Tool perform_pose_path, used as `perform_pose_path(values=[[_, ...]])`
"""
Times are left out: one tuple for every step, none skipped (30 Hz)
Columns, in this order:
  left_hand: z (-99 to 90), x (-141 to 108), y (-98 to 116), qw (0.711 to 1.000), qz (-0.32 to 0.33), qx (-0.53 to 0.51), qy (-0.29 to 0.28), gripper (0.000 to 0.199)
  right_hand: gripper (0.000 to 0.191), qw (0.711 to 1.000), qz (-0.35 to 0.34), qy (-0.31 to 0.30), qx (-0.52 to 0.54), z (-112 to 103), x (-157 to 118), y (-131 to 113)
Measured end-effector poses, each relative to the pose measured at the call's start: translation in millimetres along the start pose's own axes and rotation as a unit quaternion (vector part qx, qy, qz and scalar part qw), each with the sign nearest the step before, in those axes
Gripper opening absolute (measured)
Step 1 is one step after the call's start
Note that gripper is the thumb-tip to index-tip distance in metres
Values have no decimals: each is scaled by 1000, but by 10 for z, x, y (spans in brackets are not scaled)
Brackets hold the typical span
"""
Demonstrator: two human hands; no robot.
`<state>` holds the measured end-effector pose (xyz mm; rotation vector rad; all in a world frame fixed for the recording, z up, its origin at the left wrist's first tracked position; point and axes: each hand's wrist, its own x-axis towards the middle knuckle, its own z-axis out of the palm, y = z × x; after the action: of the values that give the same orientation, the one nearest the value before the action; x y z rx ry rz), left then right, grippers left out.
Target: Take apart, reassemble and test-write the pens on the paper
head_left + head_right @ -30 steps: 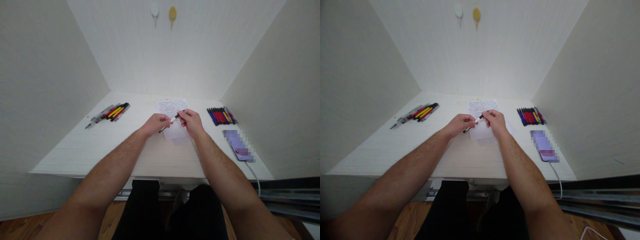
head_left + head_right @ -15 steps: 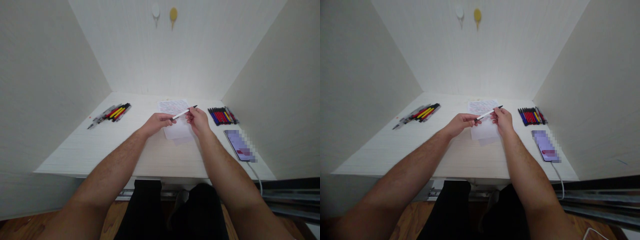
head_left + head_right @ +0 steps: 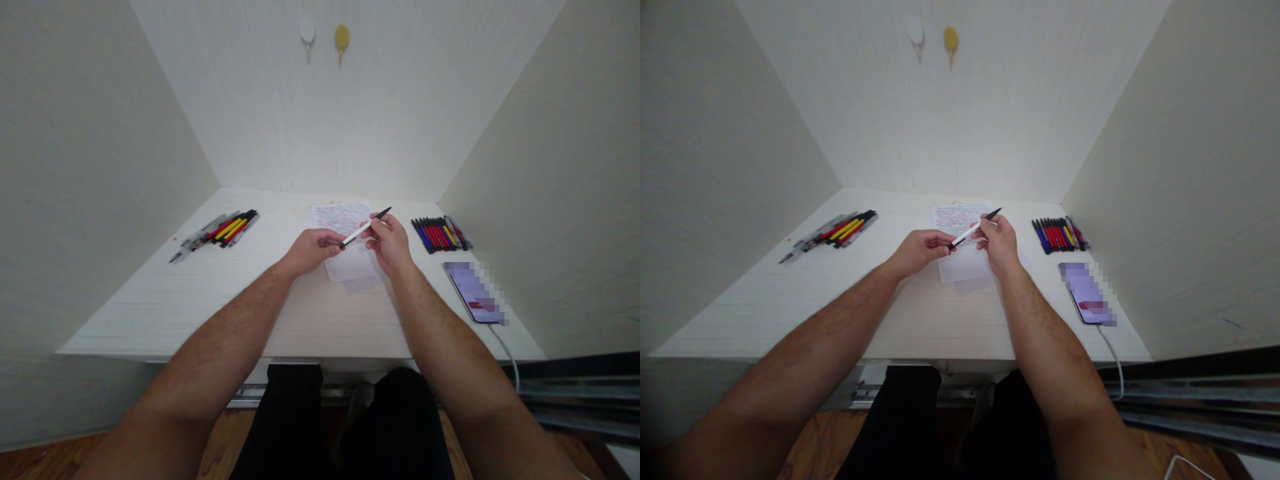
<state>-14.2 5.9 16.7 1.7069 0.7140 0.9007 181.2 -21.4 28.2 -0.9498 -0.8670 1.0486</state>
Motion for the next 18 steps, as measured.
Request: perform_pose_path(values=[[-15, 2, -8, 999, -6, 34, 0, 34, 26, 1000, -7, 6, -10, -9, 10, 9], [-34, 4, -17, 997, -10, 81, 8, 35, 27, 1000, -12, 15, -21, -21, 23, 17], [-57, 5, -28, 990, -10, 139, 23, 36, 31, 999, -18, 26, -31, -35, 38, 23], [-82, 6, -42, 978, -8, 203, 42, 38, 36, 998, -23, 39, -40, -53, 54, 26], [-108, 5, -58, 962, -5, 265, 58, 41, 43, 997, -28, 51, -49, -72, 70, 26], [-133, 4, -76, 945, -5, 321, 70, 45, 47, 996, -30, 60, -56, -91, 84, 22], [-155, 3, -96, 928, -12, 366, 73, 51, 47, 996, -26, 63, -58, -109, 95, 15], [-172, 1, -118, 913, -26, 403, 61, 58, 44, 997, -16, 58, -55, -124, 103, 9], [-183, 0, -140, 899, -46, 433, 37, 65, 40, 998, -3, 47, -46, -134, 106, 5], [-189, -1, -163, 886, -66, 458, 9, 71, 36, 999, 11, 31, -35, -139, 104, 6], [-188, -1, -184, 873, -83, 480, -18, 76, 34, 999, 21, 15, -24, -140, 99, 14], [-184, 0, -205, 861, -94, 499, -40, 78, 34, 999, 27, 0, -18, -135, 92, 32], [-175, 1, -223, 851, -100, 513, -53, 79, 35, 999, 27, -10, -21, -127, 84, 60], [-165, 3, -239, 844, -103, 522, -58, 79, 34, 999, 26, -15, -33, -117, 75, 95], [-155, 6, -252, 840, -106, 529, -59, 79, 32, 998, 25, -19, -54, -106, 67, 135], [-145, 8, -261, 837, -107, 534, -58, 79, 28, 996, 25, -23, -82, -96, 61, 177], [-137, 10, -267, 834, -108, 538, -59, 80, 26, 992, 25, -26, -118, -86, 55, 218], [-132, 11, -269, 832, -109, 541, -61, 81, 26, 986, 23, -27, -161, -79, 51, 254]])
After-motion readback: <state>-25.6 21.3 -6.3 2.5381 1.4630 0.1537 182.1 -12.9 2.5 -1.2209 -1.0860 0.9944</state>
